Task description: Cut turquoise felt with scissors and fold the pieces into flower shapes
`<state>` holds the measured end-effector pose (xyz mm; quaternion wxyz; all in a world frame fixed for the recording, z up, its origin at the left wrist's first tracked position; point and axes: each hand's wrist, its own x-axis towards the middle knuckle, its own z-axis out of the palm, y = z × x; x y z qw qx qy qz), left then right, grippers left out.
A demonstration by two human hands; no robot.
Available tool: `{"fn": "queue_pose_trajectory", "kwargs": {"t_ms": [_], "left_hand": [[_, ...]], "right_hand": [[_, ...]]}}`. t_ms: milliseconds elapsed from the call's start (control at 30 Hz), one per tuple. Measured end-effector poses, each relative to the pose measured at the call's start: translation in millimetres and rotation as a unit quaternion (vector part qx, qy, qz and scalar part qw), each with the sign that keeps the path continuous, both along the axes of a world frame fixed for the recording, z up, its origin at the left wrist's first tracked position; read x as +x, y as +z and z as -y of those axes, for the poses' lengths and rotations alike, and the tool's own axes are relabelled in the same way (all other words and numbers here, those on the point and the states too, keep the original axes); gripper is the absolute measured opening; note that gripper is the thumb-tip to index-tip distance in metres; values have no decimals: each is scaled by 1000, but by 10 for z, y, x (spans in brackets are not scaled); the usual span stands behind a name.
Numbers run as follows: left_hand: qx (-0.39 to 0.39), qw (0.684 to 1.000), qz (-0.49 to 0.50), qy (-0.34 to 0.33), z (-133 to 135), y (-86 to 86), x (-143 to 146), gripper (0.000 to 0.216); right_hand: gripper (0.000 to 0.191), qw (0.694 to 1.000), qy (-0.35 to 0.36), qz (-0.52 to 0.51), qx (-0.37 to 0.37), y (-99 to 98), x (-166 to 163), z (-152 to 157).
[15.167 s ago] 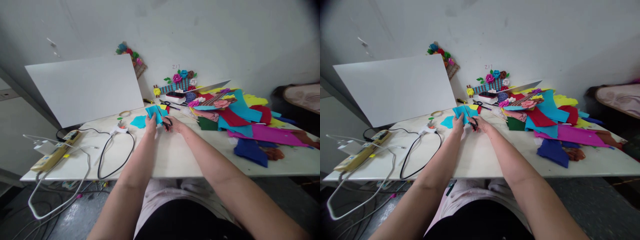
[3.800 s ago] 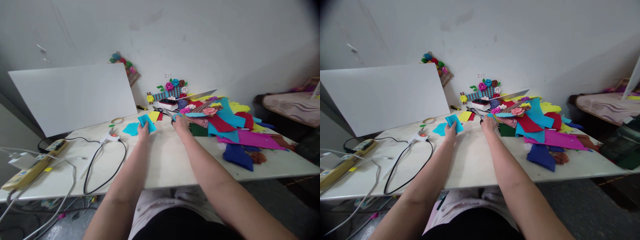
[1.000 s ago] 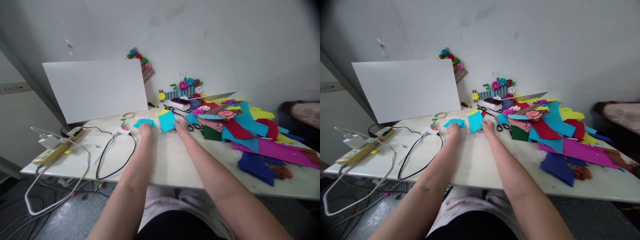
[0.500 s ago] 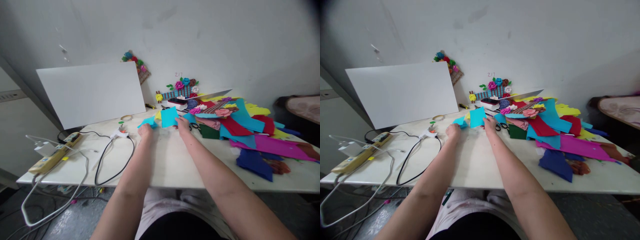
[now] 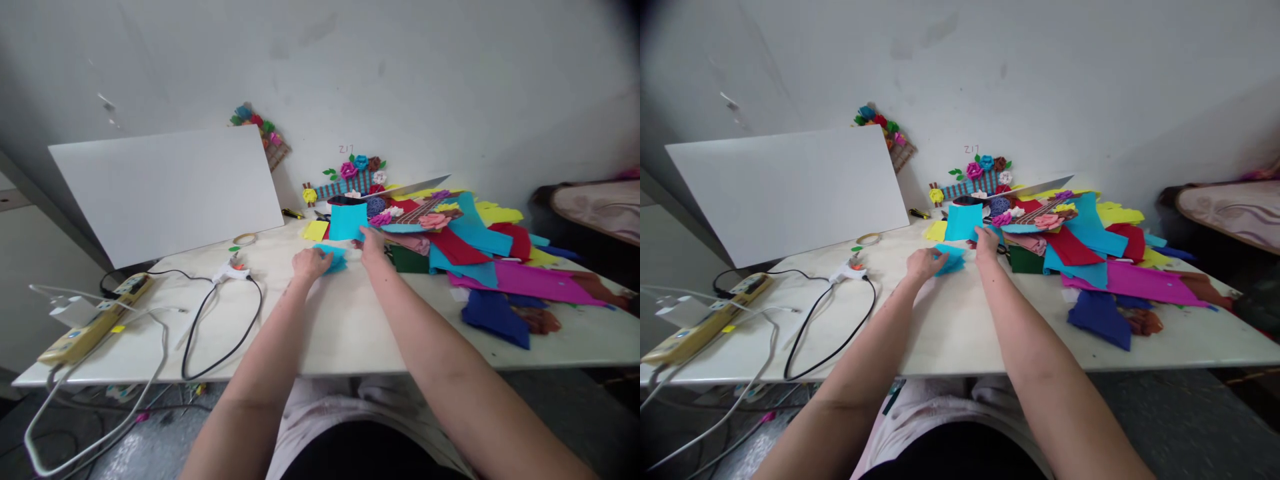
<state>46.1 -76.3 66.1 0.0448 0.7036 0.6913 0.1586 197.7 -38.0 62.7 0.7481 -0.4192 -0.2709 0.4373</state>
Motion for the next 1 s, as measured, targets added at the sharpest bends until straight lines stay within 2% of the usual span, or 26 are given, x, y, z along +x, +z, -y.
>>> {"fn": "queue_pose_trajectory", "kwargs": {"t_ms": [67, 233, 400, 533, 633, 733, 833, 900, 933, 1000], "left_hand": [[7, 1000, 22, -9, -19, -38, -26, 51], [-22, 992, 35, -117, -93, -223, -78, 48], [-61, 994, 30, -82, -130, -277, -107, 54], [-118, 988, 26, -98, -103, -241, -96, 71], [-143, 984, 20, -108, -101, -262, -84, 65], [-117, 990, 35, -73, -146, -304, -105, 52], [-27, 994, 105, -1, -217, -301, -158, 40], [16, 973, 227, 40, -256, -270, -189, 37], [38, 947, 315, 50, -269, -252, -197, 37], [39, 867, 495, 49, -282, -226, -196, 38]], "right_hand": [[16, 1000, 11, 8, -8, 0, -11, 5], [13, 997, 74, 34, -1, -42, -69, 18], [9, 990, 130, 47, 0, -44, -150, 77], [8, 988, 146, 51, -5, -28, -187, 117], [8, 987, 152, 50, -7, -39, -199, 118], [9, 985, 160, 54, -16, -59, -209, 105], [11, 984, 167, 62, -25, -72, -218, 93], [12, 983, 169, 62, -25, -79, -220, 87], [13, 983, 170, 60, -25, -82, -220, 84], [14, 984, 169, 57, -25, -91, -219, 79]]}}
